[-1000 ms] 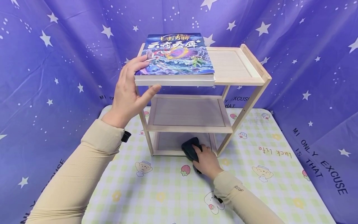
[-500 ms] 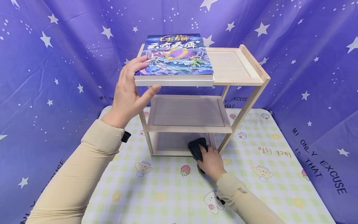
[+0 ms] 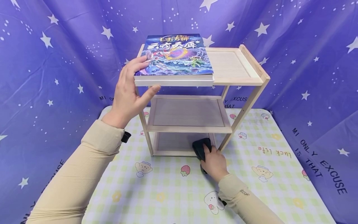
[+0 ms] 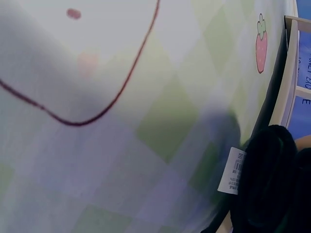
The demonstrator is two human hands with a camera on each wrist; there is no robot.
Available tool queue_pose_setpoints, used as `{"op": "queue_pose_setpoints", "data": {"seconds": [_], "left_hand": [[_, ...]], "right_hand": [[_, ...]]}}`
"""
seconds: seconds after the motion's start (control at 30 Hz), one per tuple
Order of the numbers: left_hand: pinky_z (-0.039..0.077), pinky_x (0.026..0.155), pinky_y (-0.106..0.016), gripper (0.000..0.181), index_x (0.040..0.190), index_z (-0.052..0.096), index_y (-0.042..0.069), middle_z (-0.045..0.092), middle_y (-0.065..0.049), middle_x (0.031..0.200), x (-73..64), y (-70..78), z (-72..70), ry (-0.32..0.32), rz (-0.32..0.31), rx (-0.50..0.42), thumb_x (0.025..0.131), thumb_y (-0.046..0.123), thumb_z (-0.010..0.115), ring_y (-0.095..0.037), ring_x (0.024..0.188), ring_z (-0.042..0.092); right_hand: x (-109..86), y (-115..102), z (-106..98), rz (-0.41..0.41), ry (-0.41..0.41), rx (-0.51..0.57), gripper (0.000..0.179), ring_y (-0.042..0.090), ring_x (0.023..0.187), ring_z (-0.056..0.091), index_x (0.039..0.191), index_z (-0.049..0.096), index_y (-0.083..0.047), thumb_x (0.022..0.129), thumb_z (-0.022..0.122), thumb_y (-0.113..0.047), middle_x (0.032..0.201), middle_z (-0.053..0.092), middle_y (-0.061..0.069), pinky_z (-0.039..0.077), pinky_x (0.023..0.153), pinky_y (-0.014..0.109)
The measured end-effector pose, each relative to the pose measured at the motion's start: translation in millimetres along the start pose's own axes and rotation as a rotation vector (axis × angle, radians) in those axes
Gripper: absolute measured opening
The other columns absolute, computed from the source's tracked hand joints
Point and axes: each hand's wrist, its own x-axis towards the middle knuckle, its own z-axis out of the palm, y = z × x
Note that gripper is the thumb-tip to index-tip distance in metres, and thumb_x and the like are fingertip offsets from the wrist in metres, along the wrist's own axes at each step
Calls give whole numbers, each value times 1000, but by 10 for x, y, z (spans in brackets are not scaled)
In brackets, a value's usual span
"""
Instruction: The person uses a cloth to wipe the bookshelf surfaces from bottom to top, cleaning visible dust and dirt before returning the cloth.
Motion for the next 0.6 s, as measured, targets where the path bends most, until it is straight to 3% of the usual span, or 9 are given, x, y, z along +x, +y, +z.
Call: {"op": "queue_pose_setpoints", "data": {"seconds": [0.23, 0.37, 0.6], "left_hand": [[29, 118, -43, 70, 134, 44, 7, 49, -12, 148, -1, 2, 1, -7, -7, -4, 94, 63, 52, -26, 141, 41], [30, 118, -42, 70, 134, 44, 7, 50, -13, 147, 0, 4, 2, -2, -4, -6, 93, 63, 53, -26, 141, 41], [30, 118, -42, 70, 133, 44, 6, 51, -13, 146, 4, 0, 8, 9, 5, -6, 93, 63, 53, -27, 140, 42]], "right_hand": [[-18, 0, -3, 15, 9, -17, 72, 45, 91, 61, 143, 49, -4, 81, 76, -28, 131, 53, 31, 55, 64, 53], [-29, 13, 13, 3, 45, -40, 71, 46, 91, 62, 141, 51, -2, 80, 77, -26, 130, 53, 32, 55, 63, 53], [-24, 5, 24, 8, 34, -42, 71, 46, 91, 62, 142, 50, -2, 81, 76, -27, 128, 54, 31, 55, 63, 53]]}}
